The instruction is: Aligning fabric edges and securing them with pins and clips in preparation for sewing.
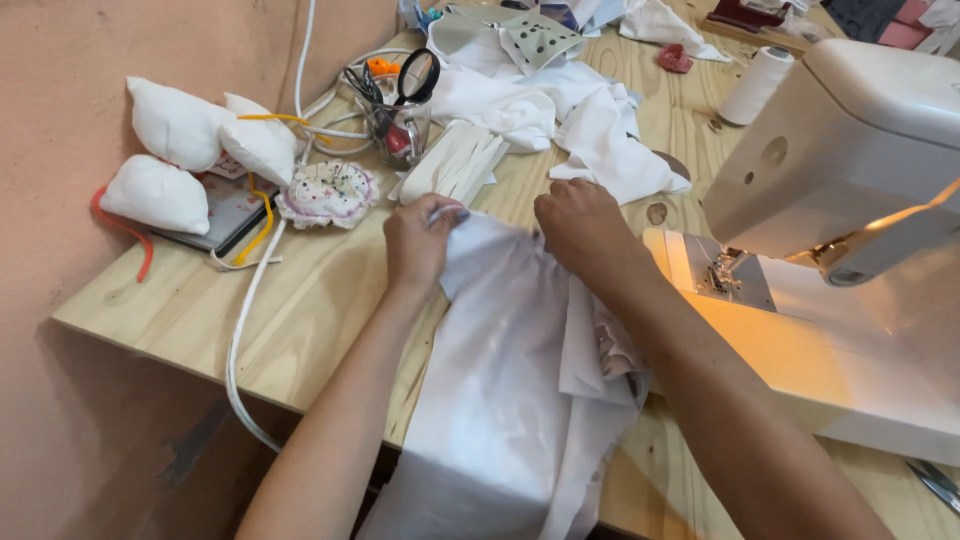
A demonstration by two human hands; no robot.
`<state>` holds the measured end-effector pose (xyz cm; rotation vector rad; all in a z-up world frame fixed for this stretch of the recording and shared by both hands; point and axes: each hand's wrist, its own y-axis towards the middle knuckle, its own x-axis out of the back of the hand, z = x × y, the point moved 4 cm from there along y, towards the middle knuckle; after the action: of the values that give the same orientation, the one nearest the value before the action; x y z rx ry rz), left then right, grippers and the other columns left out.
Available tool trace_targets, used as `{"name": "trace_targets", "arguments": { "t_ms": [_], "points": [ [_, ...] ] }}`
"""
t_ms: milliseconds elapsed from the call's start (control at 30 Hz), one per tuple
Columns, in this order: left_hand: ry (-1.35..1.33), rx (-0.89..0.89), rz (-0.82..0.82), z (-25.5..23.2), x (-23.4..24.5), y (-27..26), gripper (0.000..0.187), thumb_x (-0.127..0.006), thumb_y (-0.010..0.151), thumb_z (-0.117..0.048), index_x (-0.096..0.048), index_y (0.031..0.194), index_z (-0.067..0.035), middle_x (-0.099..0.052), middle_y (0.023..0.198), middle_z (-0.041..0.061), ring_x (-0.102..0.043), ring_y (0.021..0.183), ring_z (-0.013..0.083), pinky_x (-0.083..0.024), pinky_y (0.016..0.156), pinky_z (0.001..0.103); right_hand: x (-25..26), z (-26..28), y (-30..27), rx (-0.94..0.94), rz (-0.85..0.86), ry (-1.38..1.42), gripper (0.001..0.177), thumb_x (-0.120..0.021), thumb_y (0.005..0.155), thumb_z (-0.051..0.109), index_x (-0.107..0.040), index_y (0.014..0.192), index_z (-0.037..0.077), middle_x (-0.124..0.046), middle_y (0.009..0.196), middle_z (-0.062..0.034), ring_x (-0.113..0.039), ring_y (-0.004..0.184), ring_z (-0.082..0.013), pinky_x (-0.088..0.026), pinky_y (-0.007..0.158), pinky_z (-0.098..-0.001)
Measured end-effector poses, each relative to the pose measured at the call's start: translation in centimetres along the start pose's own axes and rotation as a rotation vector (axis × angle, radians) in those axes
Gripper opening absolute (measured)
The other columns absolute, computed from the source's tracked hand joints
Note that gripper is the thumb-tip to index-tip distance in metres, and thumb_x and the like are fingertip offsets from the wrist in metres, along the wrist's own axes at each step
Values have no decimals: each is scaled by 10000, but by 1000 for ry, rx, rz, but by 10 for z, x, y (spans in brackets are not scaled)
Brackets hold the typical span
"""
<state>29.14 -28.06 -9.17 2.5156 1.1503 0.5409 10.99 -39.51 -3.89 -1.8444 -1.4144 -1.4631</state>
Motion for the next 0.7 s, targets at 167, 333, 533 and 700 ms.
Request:
{"name": "trace_targets", "arguments": {
  "t_ms": [167,333,533,700],
  "points": [
    [110,91,128,7,-10,-6,80,-740,920,-199,-817,935,-214,-786,888,90,-752,931,339,-574,816,407,64,60,63,76,-95,455,69,-715,877,43,-712,946,44,-693,875,-176,-709,873,-426,-598,693,-560],
    [150,98,194,16,-14,-5,137,-685,953,-195,-814,985,-161,-784,920,140,-751,950,377,-588,825,430,32,102,153,103,-236,737,146,-659,914,105,-795,927,156,-753,853,-125,-729,859,-432,-601,776,-554],
    [205,102,153,46,-23,-2,209,-649,931,-117,-781,1083,-59,-772,980,191,-716,989,451,-567,820,567,-30,121,217,91,-210,807,213,-617,877,83,-813,884,165,-768,801,-119,-734,800,-423,-617,759,-521],
    [212,194,144,46,-23,-3,210,-610,916,-132,-760,900,14,-718,772,231,-713,853,478,-537,712,545,-40,136,223,118,-91,708,163,-693,853,147,-824,920,215,-783,885,-67,-752,870,-365,-626,786,-483]
  ]
}}
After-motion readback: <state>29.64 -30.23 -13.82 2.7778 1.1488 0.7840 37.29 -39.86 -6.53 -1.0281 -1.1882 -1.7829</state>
